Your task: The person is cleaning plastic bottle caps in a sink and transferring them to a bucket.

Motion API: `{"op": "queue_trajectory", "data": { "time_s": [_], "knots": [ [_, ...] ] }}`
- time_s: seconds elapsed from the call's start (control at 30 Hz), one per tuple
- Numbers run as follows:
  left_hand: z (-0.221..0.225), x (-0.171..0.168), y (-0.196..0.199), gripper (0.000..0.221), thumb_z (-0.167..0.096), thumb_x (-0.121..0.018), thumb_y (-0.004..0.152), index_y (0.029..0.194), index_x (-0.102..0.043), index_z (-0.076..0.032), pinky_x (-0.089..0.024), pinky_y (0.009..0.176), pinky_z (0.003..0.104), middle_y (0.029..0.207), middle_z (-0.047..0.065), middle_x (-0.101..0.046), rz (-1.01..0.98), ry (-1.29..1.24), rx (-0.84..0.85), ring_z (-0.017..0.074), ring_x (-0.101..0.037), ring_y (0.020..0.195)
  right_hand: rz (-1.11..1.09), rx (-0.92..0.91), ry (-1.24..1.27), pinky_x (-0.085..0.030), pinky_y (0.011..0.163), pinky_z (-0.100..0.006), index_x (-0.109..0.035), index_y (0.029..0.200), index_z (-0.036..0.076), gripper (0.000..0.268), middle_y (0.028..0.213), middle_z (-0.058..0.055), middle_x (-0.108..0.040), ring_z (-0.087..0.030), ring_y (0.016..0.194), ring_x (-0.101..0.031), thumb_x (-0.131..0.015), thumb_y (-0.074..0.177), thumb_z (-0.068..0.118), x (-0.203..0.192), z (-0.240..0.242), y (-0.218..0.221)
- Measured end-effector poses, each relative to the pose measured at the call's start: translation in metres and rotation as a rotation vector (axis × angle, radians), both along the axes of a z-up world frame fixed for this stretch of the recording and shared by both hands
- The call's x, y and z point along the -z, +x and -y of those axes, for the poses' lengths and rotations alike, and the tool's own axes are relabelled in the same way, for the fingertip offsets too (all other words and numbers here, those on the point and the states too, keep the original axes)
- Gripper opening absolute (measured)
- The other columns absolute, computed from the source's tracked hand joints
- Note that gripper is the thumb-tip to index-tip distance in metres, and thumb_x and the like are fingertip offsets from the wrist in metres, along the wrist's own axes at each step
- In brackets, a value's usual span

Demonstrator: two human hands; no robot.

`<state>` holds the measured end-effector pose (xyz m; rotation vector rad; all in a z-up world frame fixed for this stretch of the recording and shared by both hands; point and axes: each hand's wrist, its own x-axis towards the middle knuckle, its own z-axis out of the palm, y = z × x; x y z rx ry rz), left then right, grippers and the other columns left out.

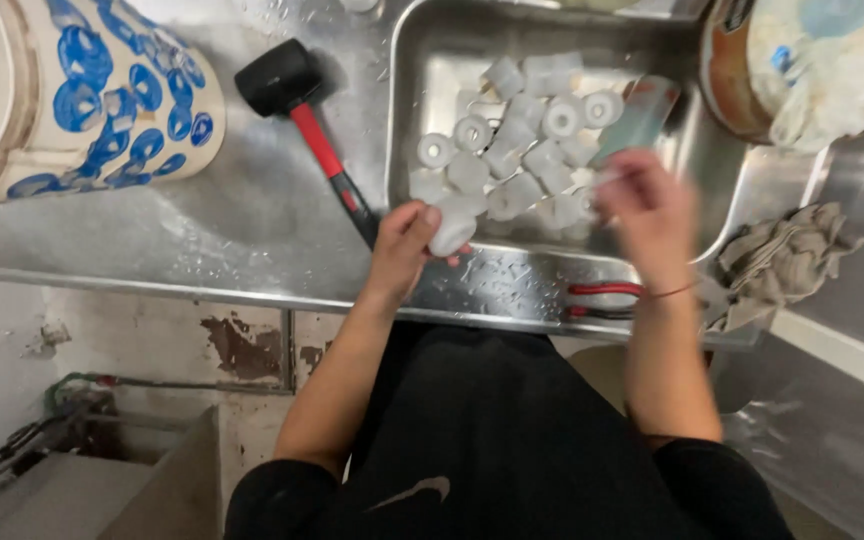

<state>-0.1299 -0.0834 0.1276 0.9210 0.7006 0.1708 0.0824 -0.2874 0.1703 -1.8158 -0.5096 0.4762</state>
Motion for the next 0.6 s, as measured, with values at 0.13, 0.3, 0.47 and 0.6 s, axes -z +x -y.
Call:
{"op": "queue_trajectory", "data": {
  "time_s": [0.13,0.3,0.47,0.6],
  "knots": [
    [0.0,0.017,-0.006,0.038,-0.036,-0.069,0.093,0.11,-0.057,-0.005,-0.056,0.036,0.029,0.077,0.021,-0.067,0.095,-0.202,-0.212,0.0308,-0.069,0.054,-0.1,-0.006,0.095,-0.054,0.047,-0.029,-0.07,0.097,-0.001,0.027,0.07,-0.014,-0.064,-0.018,0.055,-0.064,-0.086,0.076,-0.003,0.007,-0.063,-0.114],
    [-0.014,0.026,-0.026,0.039,-0.045,-0.068,0.09,0.106,-0.06,-0.011,-0.049,0.034,0.029,0.075,0.013,-0.066,0.079,-0.378,-0.209,0.0242,-0.065,0.05,0.008,-0.042,0.2,-0.057,0.045,-0.031,-0.074,0.091,-0.005,0.015,0.074,-0.017,-0.068,-0.022,0.05,-0.068,-0.082,0.079,-0.008,-0.025,-0.11,-0.165],
    [-0.051,0.016,-0.052,0.036,-0.044,-0.071,0.086,0.088,-0.062,-0.01,-0.034,0.033,0.023,0.061,0.012,-0.059,0.079,-0.277,-0.142,0.021,-0.057,0.044,-0.021,-0.085,0.008,-0.048,0.069,-0.034,-0.054,0.118,0.0,0.069,0.087,-0.009,-0.055,-0.02,0.075,-0.053,-0.096,0.068,0.023,-0.022,-0.144,-0.179],
    [-0.058,0.015,-0.073,0.08,-0.048,-0.075,0.082,0.138,-0.042,-0.001,-0.035,0.036,0.025,0.078,0.014,-0.056,-0.098,-0.243,-0.238,0.0197,-0.054,0.051,0.153,-0.396,0.053,-0.038,0.11,-0.058,-0.057,0.136,0.001,0.05,0.14,-0.024,-0.056,-0.046,0.136,-0.045,-0.073,0.091,0.014,-0.053,-0.179,-0.198]
  ]
}}
